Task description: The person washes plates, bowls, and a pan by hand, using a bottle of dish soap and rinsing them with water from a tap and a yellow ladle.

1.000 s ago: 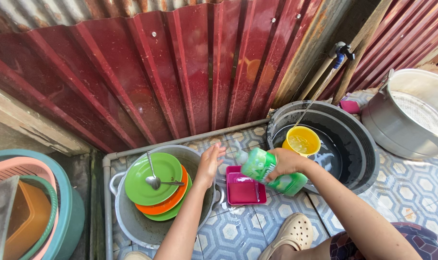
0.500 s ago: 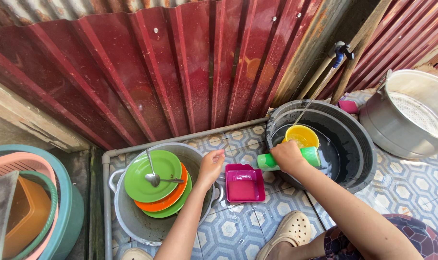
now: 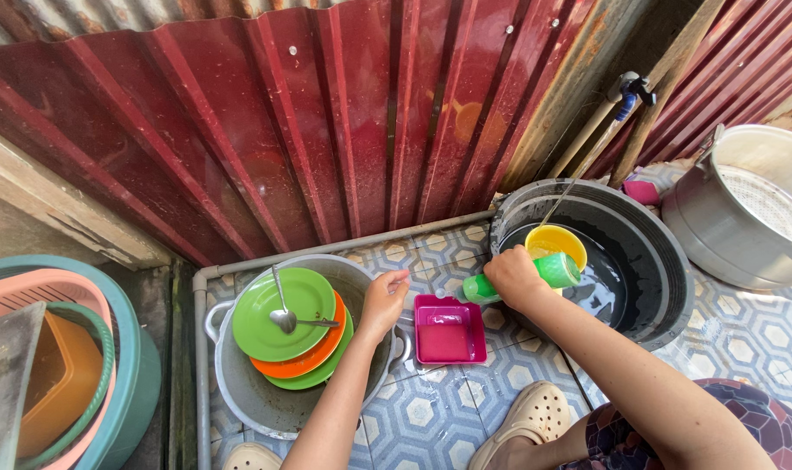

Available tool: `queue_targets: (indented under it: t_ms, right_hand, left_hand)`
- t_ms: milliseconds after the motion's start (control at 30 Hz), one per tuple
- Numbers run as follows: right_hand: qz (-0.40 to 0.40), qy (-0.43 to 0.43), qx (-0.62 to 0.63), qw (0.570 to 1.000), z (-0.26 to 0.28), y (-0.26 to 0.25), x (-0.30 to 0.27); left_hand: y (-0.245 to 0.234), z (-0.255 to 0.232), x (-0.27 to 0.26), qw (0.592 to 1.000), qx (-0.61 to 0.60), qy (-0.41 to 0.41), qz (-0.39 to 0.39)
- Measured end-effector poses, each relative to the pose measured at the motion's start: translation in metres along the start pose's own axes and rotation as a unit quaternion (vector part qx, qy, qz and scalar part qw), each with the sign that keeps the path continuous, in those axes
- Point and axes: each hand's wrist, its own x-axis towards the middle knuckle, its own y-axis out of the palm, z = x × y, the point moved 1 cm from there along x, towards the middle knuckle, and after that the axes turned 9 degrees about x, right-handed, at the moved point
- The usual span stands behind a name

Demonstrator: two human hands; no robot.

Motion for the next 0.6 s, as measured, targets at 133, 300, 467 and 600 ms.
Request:
queue_targets:
  t_ms: [133, 300, 467, 600]
  right_hand:
    - [0.011, 0.005, 0.002, 1.0, -0.0014, 0.0012, 0.0009]
    - [-0.005, -0.003, -0.001, 1.0, -0.0049, 0.0005, 0.0004]
    - [-0.008, -0.001, 0.007, 1.0, -0.007, 0.0003, 0.0019]
    - [-0.016, 0.0, 0.017, 1.0, -0.0053, 0.0003, 0.0035]
  left_hand:
    - [0.0014, 0.0026, -0.0006, 1.0, -0.008, -0.004, 0.002]
    - [0.0057, 0.0047, 0.0008, 1.0, -0.007, -0.009, 0.007]
    - [0.008, 0.0082, 0.0025, 1.0, -0.018, -0.003, 0.01]
    - [0.0085, 0.0082, 0.0018, 1.0, -0.01, -0.002, 0.009]
